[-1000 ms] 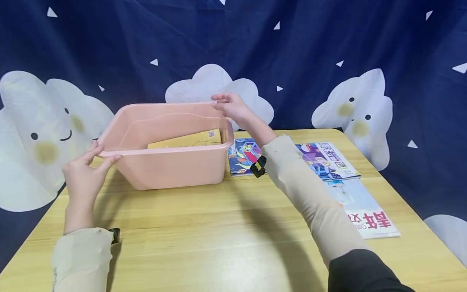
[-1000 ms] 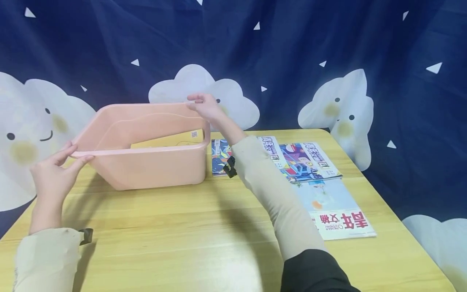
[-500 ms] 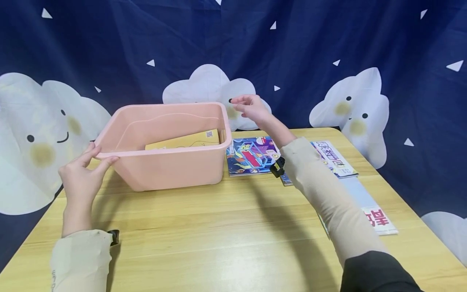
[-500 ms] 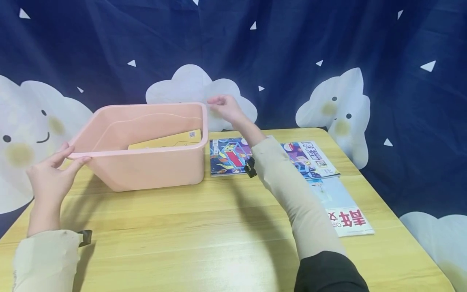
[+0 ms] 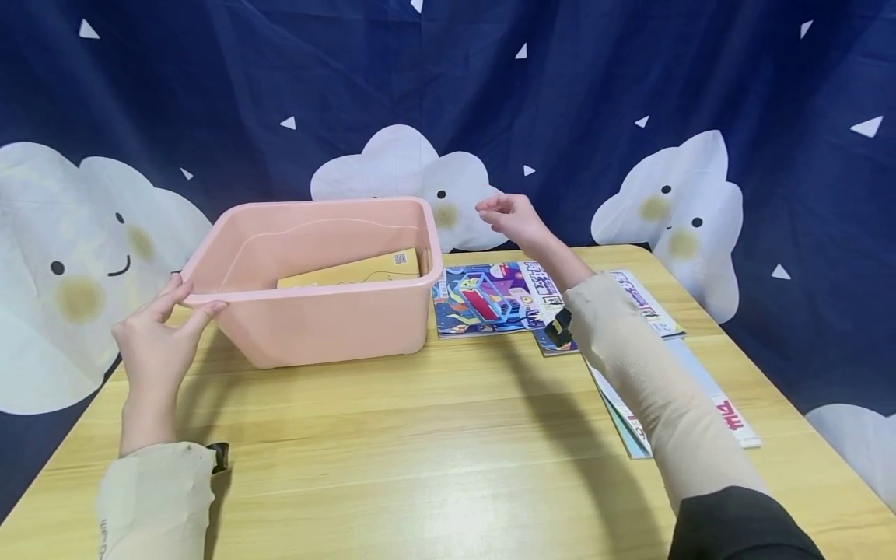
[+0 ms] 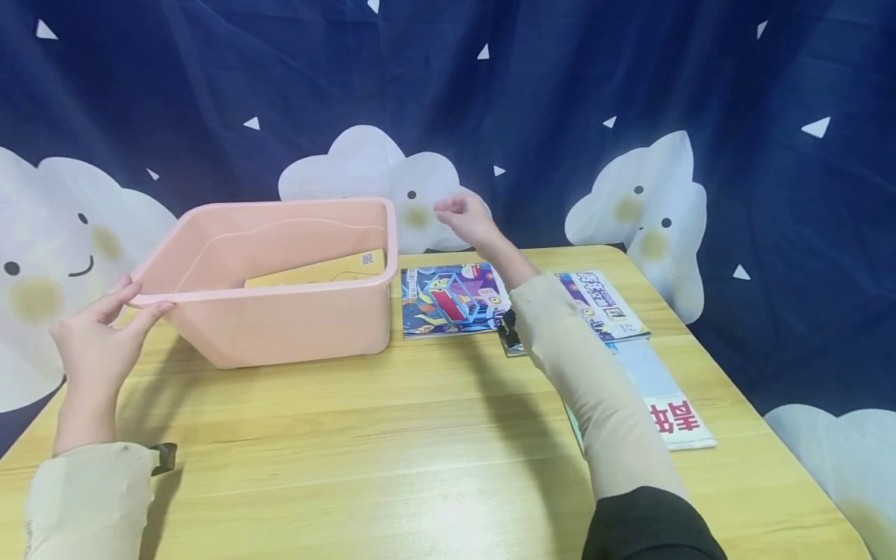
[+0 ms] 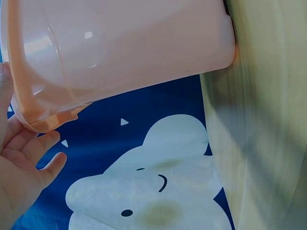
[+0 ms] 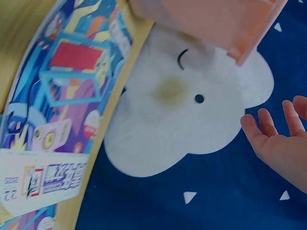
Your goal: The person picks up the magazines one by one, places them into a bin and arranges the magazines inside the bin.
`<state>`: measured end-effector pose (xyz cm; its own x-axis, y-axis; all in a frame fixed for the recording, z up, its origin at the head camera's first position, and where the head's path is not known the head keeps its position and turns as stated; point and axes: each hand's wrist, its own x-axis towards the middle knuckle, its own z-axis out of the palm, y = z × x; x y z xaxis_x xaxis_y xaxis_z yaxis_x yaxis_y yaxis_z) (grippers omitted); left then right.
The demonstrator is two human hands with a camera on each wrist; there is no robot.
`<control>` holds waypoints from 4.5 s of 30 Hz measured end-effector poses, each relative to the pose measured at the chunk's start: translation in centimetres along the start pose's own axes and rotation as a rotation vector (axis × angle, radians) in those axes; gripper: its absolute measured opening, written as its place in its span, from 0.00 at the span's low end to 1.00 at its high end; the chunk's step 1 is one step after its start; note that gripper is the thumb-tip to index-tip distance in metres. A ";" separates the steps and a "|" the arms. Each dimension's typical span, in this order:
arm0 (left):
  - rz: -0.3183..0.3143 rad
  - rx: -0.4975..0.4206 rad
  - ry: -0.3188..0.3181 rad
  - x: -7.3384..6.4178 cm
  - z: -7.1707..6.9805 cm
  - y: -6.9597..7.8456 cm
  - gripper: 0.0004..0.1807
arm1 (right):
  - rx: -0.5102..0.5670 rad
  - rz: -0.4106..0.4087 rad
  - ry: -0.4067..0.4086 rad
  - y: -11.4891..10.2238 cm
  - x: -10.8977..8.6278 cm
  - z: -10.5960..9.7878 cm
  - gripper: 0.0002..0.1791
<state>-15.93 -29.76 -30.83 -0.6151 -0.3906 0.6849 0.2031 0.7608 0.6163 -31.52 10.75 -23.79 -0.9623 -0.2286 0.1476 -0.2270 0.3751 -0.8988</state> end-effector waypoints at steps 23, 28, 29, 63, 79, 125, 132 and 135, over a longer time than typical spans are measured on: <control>0.033 0.005 -0.003 0.1 -0.1 0.0 0.25 | -0.068 0.164 0.116 5.6 -0.5 -1.9 0.14; 0.087 0.025 0.007 0.3 -0.2 -0.1 0.25 | -0.080 0.206 0.137 7.2 -0.7 -2.4 0.14; 0.093 0.024 0.008 0.3 -0.2 -0.1 0.24 | -0.083 0.209 0.141 7.5 -0.8 -2.5 0.14; 0.034 -0.015 -0.011 0.2 -0.1 -0.1 0.25 | -0.242 0.427 0.156 15.2 -1.7 -3.7 0.17; 0.044 -0.027 0.001 0.1 0.0 -0.2 0.24 | -0.392 0.421 0.165 16.5 -2.3 -3.7 0.16; 0.041 -0.034 0.016 0.1 0.2 0.0 0.24 | -0.327 0.606 0.030 16.6 -2.5 -4.3 0.24; 0.058 -0.034 0.019 0.1 0.3 -0.2 0.24 | -0.155 0.645 -0.029 16.7 -2.8 -5.2 0.22; 0.055 -0.032 0.023 0.1 0.3 -0.2 0.24 | -0.130 0.649 -0.059 16.7 -2.8 -5.7 0.22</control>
<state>-16.29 -29.82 -30.99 -0.5844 -0.3610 0.7268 0.2605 0.7648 0.5893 -33.44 22.76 -36.93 -0.9008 0.0322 -0.4329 0.3757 0.5576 -0.7402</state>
